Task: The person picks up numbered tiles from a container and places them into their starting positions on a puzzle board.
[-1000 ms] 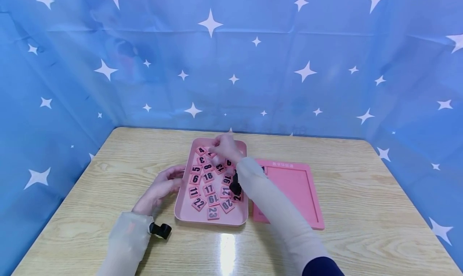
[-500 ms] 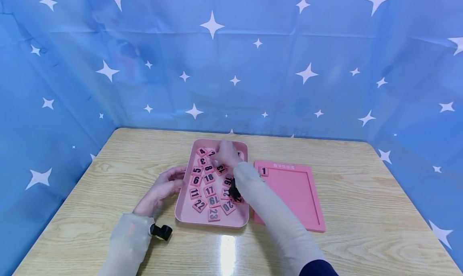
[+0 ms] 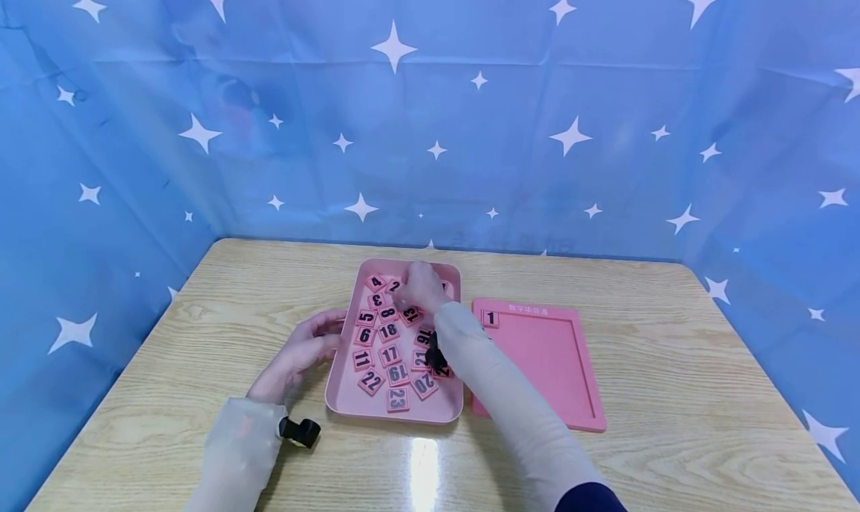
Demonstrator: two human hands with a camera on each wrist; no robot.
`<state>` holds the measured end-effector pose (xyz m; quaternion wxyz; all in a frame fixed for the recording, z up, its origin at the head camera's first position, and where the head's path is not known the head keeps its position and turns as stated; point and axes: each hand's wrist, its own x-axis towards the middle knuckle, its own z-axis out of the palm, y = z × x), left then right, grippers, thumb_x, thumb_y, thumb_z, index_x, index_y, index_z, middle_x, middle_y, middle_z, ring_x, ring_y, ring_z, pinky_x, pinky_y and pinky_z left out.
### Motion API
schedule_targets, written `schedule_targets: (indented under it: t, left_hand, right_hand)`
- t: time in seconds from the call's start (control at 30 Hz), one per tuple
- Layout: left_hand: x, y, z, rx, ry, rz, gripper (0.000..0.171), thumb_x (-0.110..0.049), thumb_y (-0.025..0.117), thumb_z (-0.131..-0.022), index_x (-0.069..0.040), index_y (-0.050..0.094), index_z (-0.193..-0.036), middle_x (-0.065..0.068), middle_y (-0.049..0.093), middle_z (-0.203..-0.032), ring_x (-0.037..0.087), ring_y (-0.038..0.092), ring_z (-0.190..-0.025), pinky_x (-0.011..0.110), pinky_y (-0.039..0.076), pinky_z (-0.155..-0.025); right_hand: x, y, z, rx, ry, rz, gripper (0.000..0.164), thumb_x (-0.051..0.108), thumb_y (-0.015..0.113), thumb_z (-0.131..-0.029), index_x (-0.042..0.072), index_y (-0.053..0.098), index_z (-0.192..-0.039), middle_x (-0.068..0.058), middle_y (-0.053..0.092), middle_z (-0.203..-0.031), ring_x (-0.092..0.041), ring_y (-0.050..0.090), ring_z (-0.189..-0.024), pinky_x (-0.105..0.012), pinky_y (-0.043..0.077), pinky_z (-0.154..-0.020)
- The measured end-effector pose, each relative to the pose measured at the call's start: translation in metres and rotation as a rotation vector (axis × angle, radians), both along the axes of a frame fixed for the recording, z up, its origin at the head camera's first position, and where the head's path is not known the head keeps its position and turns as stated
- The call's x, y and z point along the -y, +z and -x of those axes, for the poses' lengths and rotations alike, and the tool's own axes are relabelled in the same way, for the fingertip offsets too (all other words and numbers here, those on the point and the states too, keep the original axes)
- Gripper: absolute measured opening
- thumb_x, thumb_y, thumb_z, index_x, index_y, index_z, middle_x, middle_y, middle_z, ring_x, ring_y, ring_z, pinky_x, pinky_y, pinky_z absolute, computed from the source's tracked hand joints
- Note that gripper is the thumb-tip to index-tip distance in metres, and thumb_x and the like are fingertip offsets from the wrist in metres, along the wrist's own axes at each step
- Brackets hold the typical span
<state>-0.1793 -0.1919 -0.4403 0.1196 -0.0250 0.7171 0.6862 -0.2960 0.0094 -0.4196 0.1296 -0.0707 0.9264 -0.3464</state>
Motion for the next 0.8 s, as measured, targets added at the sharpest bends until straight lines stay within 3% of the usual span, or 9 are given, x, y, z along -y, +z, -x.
schedule_targets:
  t: [0.13, 0.23, 0.33, 0.5, 0.8]
  left_hand:
    - [-0.001, 0.000, 0.000, 0.000, -0.005, -0.011, 0.056, 0.007, 0.052, -0.079, 0.009, 0.041, -0.134, 0.030, 0.046, -0.129, 0.016, 0.055, -0.097, 0.021, 0.050, -0.068]
    - [-0.001, 0.000, 0.000, 0.000, -0.002, -0.016, 0.056, 0.007, 0.052, -0.079, 0.009, 0.041, -0.134, 0.029, 0.046, -0.129, 0.016, 0.055, -0.096, 0.021, 0.050, -0.069]
    - [-0.001, 0.000, 0.000, -0.008, -0.009, -0.014, 0.057, 0.007, 0.053, -0.079, 0.010, 0.039, -0.135, 0.030, 0.045, -0.130, 0.015, 0.055, -0.096, 0.021, 0.050, -0.069]
    - [0.000, -0.001, 0.000, -0.001, 0.000, -0.008, 0.058, 0.006, 0.053, -0.079, 0.009, 0.040, -0.135, 0.029, 0.045, -0.130, 0.015, 0.055, -0.096, 0.021, 0.050, -0.069]
    - [0.000, 0.000, -0.001, 0.003, -0.004, -0.009, 0.058, 0.006, 0.054, -0.080, 0.009, 0.039, -0.135, 0.030, 0.044, -0.131, 0.015, 0.055, -0.097, 0.022, 0.050, -0.072]
  right_hand:
    - [-0.004, 0.006, -0.001, -0.041, 0.053, 0.030, 0.037, 0.016, 0.073, -0.080, 0.008, 0.042, -0.061, -0.001, 0.033, -0.053, -0.015, 0.032, -0.046, -0.025, 0.032, -0.043]
    - [-0.008, 0.015, -0.002, -0.134, 0.114, 0.033, 0.029, 0.018, 0.075, -0.079, 0.006, 0.052, -0.068, -0.002, 0.043, -0.058, -0.014, 0.036, -0.051, -0.025, 0.033, -0.048]
    - [-0.013, 0.026, -0.005, -0.228, 0.168, -0.001, 0.018, 0.015, 0.075, -0.078, 0.002, 0.064, -0.083, -0.004, 0.058, -0.073, -0.014, 0.047, -0.060, -0.024, 0.042, -0.056]
    - [-0.027, 0.044, -0.014, -0.261, 0.203, -0.032, 0.032, 0.016, 0.075, -0.078, 0.000, 0.067, -0.105, -0.010, 0.065, -0.098, -0.017, 0.058, -0.082, -0.030, 0.051, -0.072]
    - [-0.067, 0.056, -0.029, -0.398, 0.274, -0.104, 0.030, 0.016, 0.076, -0.076, -0.003, 0.067, -0.098, -0.010, 0.061, -0.093, -0.022, 0.056, -0.085, -0.032, 0.050, -0.076]
